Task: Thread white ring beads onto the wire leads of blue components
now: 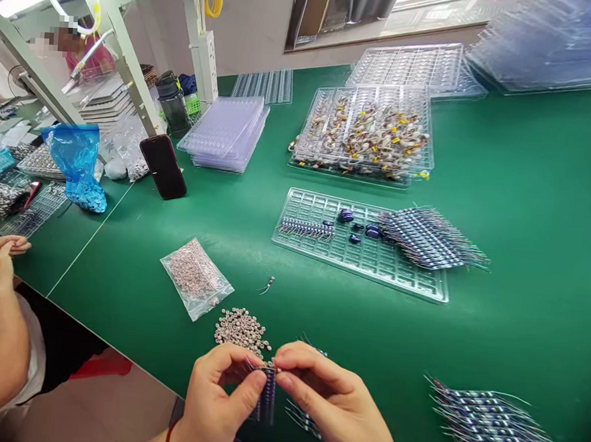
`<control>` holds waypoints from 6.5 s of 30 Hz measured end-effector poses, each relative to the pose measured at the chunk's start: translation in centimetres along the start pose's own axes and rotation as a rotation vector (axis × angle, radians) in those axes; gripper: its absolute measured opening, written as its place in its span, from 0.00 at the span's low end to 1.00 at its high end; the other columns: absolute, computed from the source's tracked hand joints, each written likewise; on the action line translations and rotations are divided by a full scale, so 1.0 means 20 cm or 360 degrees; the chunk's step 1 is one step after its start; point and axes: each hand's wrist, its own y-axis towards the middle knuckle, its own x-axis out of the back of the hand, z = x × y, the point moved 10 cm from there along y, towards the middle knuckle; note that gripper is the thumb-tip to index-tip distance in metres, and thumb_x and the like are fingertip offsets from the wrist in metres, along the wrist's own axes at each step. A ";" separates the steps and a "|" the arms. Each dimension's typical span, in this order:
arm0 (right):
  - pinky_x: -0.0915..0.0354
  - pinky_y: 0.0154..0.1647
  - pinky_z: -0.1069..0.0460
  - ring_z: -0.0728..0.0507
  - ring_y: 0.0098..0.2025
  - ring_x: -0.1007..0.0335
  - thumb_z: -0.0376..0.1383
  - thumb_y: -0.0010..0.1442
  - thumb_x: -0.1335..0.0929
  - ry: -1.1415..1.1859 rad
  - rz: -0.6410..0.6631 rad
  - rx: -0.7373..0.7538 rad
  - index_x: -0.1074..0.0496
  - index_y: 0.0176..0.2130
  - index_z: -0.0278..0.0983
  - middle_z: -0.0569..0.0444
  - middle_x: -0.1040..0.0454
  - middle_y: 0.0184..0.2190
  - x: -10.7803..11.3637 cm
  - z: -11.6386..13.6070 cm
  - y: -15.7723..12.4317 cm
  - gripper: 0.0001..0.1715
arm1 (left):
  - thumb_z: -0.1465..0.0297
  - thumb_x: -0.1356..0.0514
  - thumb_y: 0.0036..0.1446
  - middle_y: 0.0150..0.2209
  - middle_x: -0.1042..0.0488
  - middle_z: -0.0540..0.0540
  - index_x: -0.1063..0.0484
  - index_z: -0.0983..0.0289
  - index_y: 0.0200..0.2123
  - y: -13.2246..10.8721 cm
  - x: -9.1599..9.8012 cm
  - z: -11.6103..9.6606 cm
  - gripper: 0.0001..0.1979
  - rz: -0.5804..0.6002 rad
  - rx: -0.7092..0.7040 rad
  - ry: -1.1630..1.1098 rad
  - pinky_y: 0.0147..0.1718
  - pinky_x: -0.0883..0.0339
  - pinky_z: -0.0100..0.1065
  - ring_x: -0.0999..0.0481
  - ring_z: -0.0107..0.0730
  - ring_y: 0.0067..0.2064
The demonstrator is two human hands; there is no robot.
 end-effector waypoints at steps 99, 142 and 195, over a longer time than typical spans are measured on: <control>0.34 0.31 0.54 0.46 0.30 0.31 0.38 0.41 0.19 0.0604 0.0092 -0.0536 0.19 0.24 0.42 0.53 0.26 0.25 -0.07 -0.21 -0.07 0.09 | 0.66 0.37 0.52 0.24 0.27 0.53 0.24 0.66 0.25 -0.01 -0.05 -0.15 0.09 0.0228 -0.0103 0.0263 0.28 0.40 0.27 0.32 0.26 0.26; 0.40 0.31 0.55 0.48 0.28 0.36 0.45 0.45 0.21 0.0571 0.0426 -0.0710 0.20 0.25 0.39 0.55 0.28 0.23 -0.15 -0.17 -0.09 0.13 | 0.58 0.29 0.39 0.20 0.32 0.48 0.27 0.68 0.22 -0.03 -0.14 0.00 0.19 0.0506 0.0527 -0.0261 0.24 0.45 0.25 0.39 0.19 0.22; 0.29 0.40 0.59 0.48 0.38 0.25 0.27 0.63 0.34 -0.0792 0.0190 0.0694 0.28 0.45 0.41 0.53 0.24 0.37 -0.11 0.25 -0.16 0.12 | 0.73 0.38 0.53 0.24 0.24 0.54 0.25 0.65 0.26 -0.08 -0.05 -0.26 0.04 0.0088 -0.0556 0.0344 0.28 0.34 0.24 0.27 0.26 0.26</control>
